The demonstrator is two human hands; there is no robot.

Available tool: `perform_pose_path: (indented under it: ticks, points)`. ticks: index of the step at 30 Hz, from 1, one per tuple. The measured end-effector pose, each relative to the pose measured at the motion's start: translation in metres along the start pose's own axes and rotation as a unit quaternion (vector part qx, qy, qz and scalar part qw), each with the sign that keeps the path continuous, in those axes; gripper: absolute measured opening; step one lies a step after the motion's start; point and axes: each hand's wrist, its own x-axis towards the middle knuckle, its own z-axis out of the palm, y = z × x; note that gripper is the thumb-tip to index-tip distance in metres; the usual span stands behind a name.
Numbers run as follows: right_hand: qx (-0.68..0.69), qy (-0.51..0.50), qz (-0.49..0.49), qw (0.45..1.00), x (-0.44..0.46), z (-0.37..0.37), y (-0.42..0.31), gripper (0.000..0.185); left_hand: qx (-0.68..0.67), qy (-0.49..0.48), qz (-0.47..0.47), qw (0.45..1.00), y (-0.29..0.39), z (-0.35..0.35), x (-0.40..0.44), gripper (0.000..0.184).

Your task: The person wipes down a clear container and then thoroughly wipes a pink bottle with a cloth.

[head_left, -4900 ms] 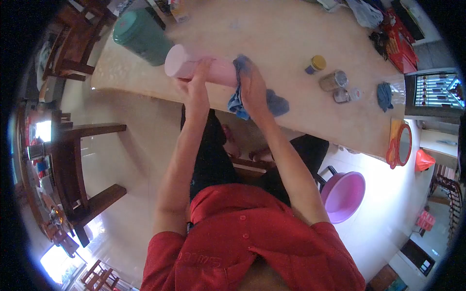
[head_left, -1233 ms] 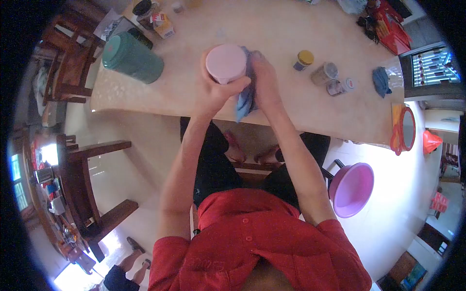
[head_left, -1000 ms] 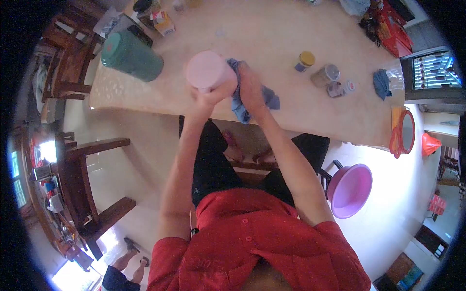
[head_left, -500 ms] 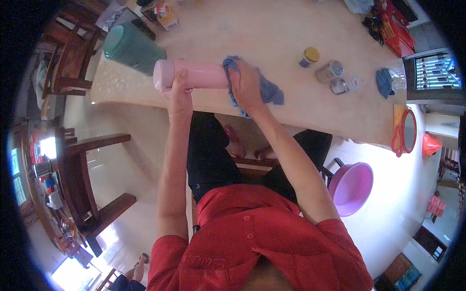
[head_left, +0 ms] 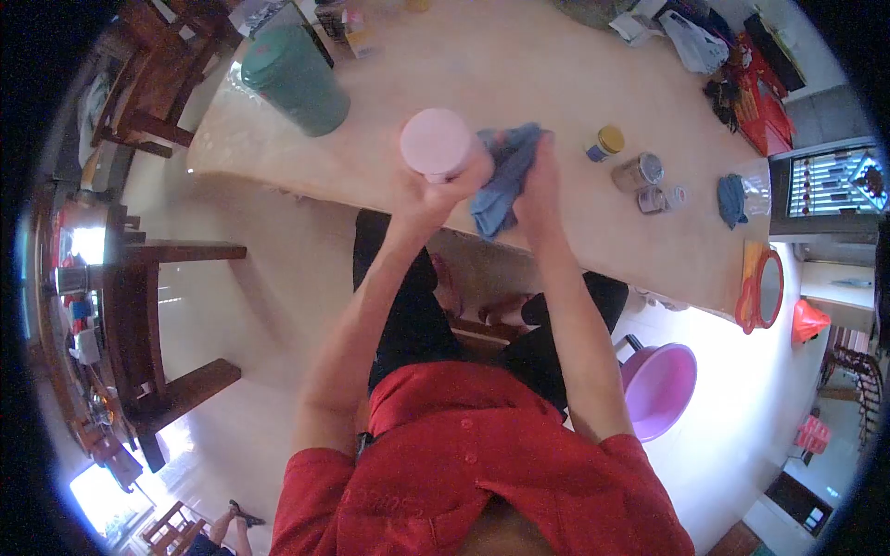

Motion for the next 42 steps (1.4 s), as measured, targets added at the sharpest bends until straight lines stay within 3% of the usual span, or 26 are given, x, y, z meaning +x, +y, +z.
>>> perform_pose_path:
  ticks: [1, 2, 4, 8, 9, 10, 11, 12, 13, 14, 16, 20, 22, 26, 27, 30, 33, 36, 39, 42]
  points:
    - [0.284, -0.006, 0.132, 0.950, -0.004, -0.001, -0.018, 0.037, -0.062, 0.006, -0.066, 0.996, 0.008, 0.010, -0.001, 0.059]
    - [0.282, -0.007, 0.130, 0.951, -0.005, -0.004, -0.028, 0.037, -0.065, 0.007, -0.064, 0.996, 0.004, 0.011, 0.003, 0.059]
    - [0.288, -0.066, 0.073, 0.953, -0.008, -0.011, -0.048, 0.051, 0.088, -0.026, -0.007, 0.996, -0.005, 0.018, 0.010, 0.061]
    - [0.233, -0.098, -0.041, 0.967, -0.024, -0.004, -0.104, 0.039, 0.169, -0.058, 0.003, 0.984, 0.014, 0.039, 0.019, 0.060]
    - [0.027, -0.104, -0.124, 0.986, -0.029, 0.000, -0.118, 0.033, 0.104, -0.061, -0.019, 0.993, 0.008, 0.038, 0.022, 0.057]
    - [-0.181, -0.104, -0.200, 0.957, -0.030, 0.004, -0.124, 0.029, 0.039, -0.062, -0.041, 0.997, 0.002, 0.037, 0.024, 0.055]
    - [-0.180, -0.102, -0.200, 0.958, -0.026, 0.011, -0.122, 0.029, 0.039, -0.065, -0.042, 0.996, -0.003, 0.037, 0.021, 0.055]
    - [-0.303, -0.134, -0.355, 0.874, -0.018, 0.022, -0.117, 0.027, 0.032, -0.067, -0.006, 0.997, -0.006, 0.037, 0.017, 0.054]
    - [-0.412, -0.159, -0.493, 0.749, -0.015, 0.030, -0.114, 0.027, 0.031, -0.070, 0.012, 0.997, -0.008, 0.035, 0.015, 0.053]
    - [-0.410, -0.157, -0.492, 0.752, -0.017, 0.037, -0.115, 0.027, 0.029, -0.073, 0.029, 0.996, -0.005, 0.035, 0.014, 0.052]
    - [-0.429, -0.145, -0.394, 0.800, -0.020, 0.050, -0.121, 0.019, 0.092, -0.086, 0.019, 0.992, 0.005, 0.032, 0.014, 0.052]
    - [-0.407, -0.097, -0.341, 0.842, -0.007, 0.050, -0.112, 0.018, 0.181, -0.101, 0.004, 0.978, 0.013, 0.034, 0.020, 0.052]
    - [-0.259, -0.099, -0.255, 0.926, -0.002, 0.044, -0.110, 0.019, 0.105, -0.048, -0.004, 0.993, -0.002, 0.036, 0.018, 0.053]
    - [-0.177, -0.102, -0.141, 0.969, 0.017, 0.024, -0.088, 0.021, 0.131, -0.040, -0.012, 0.991, 0.009, 0.039, 0.019, 0.061]
    - [-0.064, -0.102, -0.100, 0.988, 0.019, 0.023, -0.073, 0.022, 0.086, -0.052, -0.037, 0.994, 0.010, 0.038, 0.019, 0.062]
    - [-0.162, -0.084, -0.221, 0.958, 0.016, 0.018, -0.053, 0.027, 0.100, -0.042, -0.035, 0.994, 0.006, 0.038, 0.017, 0.062]
    - [-0.094, -0.051, -0.176, 0.979, 0.020, 0.011, -0.016, 0.027, 0.015, -0.038, -0.055, 0.998, -0.008, 0.039, 0.015, 0.063]
    - [0.002, -0.032, -0.038, 0.999, 0.020, 0.008, 0.024, 0.028, 0.013, -0.036, -0.084, 0.996, -0.005, 0.041, 0.015, 0.066]
    - [-0.039, 0.024, -0.054, 0.997, 0.003, 0.002, 0.039, 0.028, 0.048, -0.038, -0.078, 0.995, 0.000, 0.039, 0.015, 0.066]
    - [-0.229, 0.018, -0.175, 0.957, -0.003, 0.000, 0.036, 0.032, 0.011, -0.028, -0.079, 0.996, 0.002, 0.043, 0.016, 0.064]
